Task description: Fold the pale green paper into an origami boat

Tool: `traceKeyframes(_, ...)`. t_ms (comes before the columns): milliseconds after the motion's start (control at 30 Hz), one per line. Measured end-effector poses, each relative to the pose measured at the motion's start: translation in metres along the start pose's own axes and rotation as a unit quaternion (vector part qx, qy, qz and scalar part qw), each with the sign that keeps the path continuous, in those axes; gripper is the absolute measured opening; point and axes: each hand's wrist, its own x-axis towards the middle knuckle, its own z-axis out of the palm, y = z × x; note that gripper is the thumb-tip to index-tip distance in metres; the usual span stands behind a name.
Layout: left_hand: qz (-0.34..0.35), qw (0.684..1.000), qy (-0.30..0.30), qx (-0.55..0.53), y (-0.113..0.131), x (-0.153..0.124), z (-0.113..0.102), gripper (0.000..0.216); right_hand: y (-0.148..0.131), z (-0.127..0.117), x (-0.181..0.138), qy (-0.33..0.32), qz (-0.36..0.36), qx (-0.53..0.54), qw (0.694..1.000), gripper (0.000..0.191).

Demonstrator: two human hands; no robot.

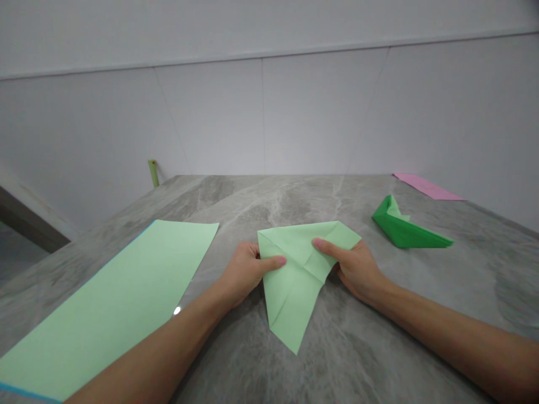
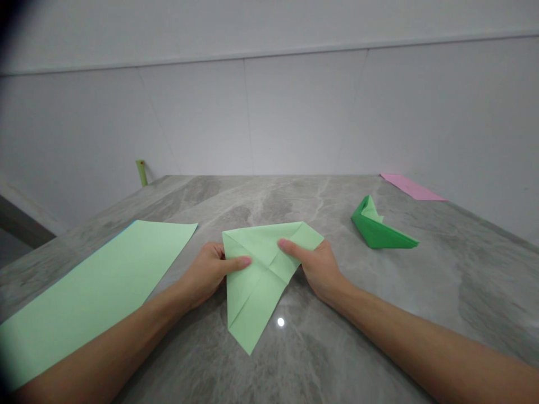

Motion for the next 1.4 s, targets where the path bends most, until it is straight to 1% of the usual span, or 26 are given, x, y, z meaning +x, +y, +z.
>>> traceKeyframes(167,0.011,0.999,0.048,-0.022,-0.001,0.001,0.001,0.030,0.000,0.000,-0.003,-0.016,0.008,-0.029,0.999,0.028)
traceKeyframes(267,0.022,0.996,0.072,-0.056,-0.003,0.004,-0.001,0.030,-0.002,-0.002,0.001,-0.027,0.031,-0.043,0.998,0.036)
traceKeyframes(300,0.019,0.995,0.085,-0.056,-0.003,0.004,-0.002,0.031,-0.003,-0.004,0.003,-0.010,0.012,-0.060,0.998,0.041)
traceKeyframes(333,0.014,0.994,0.098,-0.051,-0.004,0.005,-0.004,0.031,-0.005,-0.005,0.005,0.016,-0.031,-0.097,0.995,0.046)
traceKeyframes(367,0.008,0.994,0.105,-0.039,-0.004,0.005,-0.005,0.031,-0.007,-0.007,0.006,0.053,-0.096,-0.156,0.982,0.052)
traceKeyframes(400,0.001,0.994,0.105,-0.017,-0.004,0.005,-0.006,0.031,-0.009,-0.007,0.006,0.089,-0.174,-0.236,0.952,0.055)
traceKeyframes(433,-0.007,0.995,0.097,0.014,-0.003,0.005,-0.007,0.030,-0.012,-0.007,0.005,0.103,-0.246,-0.325,0.907,0.053)
traceKeyframes(467,-0.016,0.995,0.081,0.054,-0.003,0.004,-0.007,0.030,-0.015,-0.006,0.002,0.096,-0.307,-0.410,0.853,0.045)
traceKeyframes(500,-0.025,0.993,0.062,0.101,-0.001,0.003,-0.007,0.030,-0.018,-0.004,-0.002,0.060,-0.350,-0.481,0.802,0.033)
traceKeyframes(533,-0.033,0.988,0.046,0.144,0.000,0.002,-0.007,0.030,-0.021,-0.002,-0.007,0.007,-0.368,-0.531,0.764,0.021)
traceKeyframes(567,-0.034,0.985,0.017,0.169,0.002,0.000,-0.007,0.030,-0.023,0.002,-0.011,-0.037,-0.373,-0.557,0.741,0.016)
traceKeyframes(600,-0.030,0.981,-0.017,0.192,0.004,-0.001,-0.007,0.029,-0.025,0.006,-0.016,-0.072,-0.368,-0.570,0.731,0.014)
traceKeyframes(633,-0.024,0.976,-0.048,0.210,0.006,-0.003,-0.007,0.028,-0.026,0.009,-0.020,-0.102,-0.357,-0.572,0.731,0.013)
traceKeyframes(667,-0.019,0.971,-0.072,0.226,0.008,-0.005,-0.007,0.028,-0.027,0.012,-0.023,-0.134,-0.342,-0.566,0.738,0.013)
traceKeyframes(700,-0.017,0.966,-0.090,0.240,0.009,-0.006,-0.006,0.028,-0.027,0.015,-0.025,-0.165,-0.322,-0.552,0.751,0.014)
traceKeyframes(767,-0.026,0.962,-0.098,0.254,0.012,-0.009,-0.005,0.028,-0.027,0.018,-0.028,-0.207,-0.268,-0.518,0.786,0.019)
traceKeyframes(800,-0.033,0.962,-0.097,0.252,0.013,-0.010,-0.004,0.027,-0.026,0.019,-0.028,-0.213,-0.236,-0.502,0.804,0.023)
traceKeyframes(867,-0.047,0.967,-0.091,0.232,0.013,-0.010,-0.003,0.025,-0.023,0.020,-0.027,-0.200,-0.173,-0.470,0.842,0.030)
traceKeyframes(933,-0.056,0.973,-0.083,0.206,0.013,-0.010,-0.002,0.024,-0.021,0.019,-0.026,-0.185,-0.114,-0.429,0.877,0.032)
traceKeyframes(1000,-0.064,0.978,-0.082,0.182,0.013,-0.010,-0.001,0.025,-0.018,0.019,-0.025,-0.179,-0.070,-0.388,0.901,0.031)
traceKeyframes(1100,-0.070,0.978,-0.088,0.177,0.013,-0.011,-0.002,0.024,-0.014,0.017,-0.024,-0.184,-0.033,-0.349,0.918,0.030)
traceKeyframes(1200,-0.067,0.969,-0.102,0.215,0.013,-0.012,-0.002,0.024,-0.013,0.016,-0.024,-0.212,-0.015,-0.307,0.928,0.025)
traceKeyframes(1267,-0.060,0.962,-0.116,0.239,0.013,-0.013,0.000,0.025,-0.012,0.016,-0.024,-0.224,-0.014,-0.285,0.932,0.024)
traceKeyframes(1400,-0.042,0.949,-0.133,0.282,0.013,-0.015,0.004,0.026,-0.013,0.017,-0.024,-0.225,-0.029,-0.274,0.935,0.022)
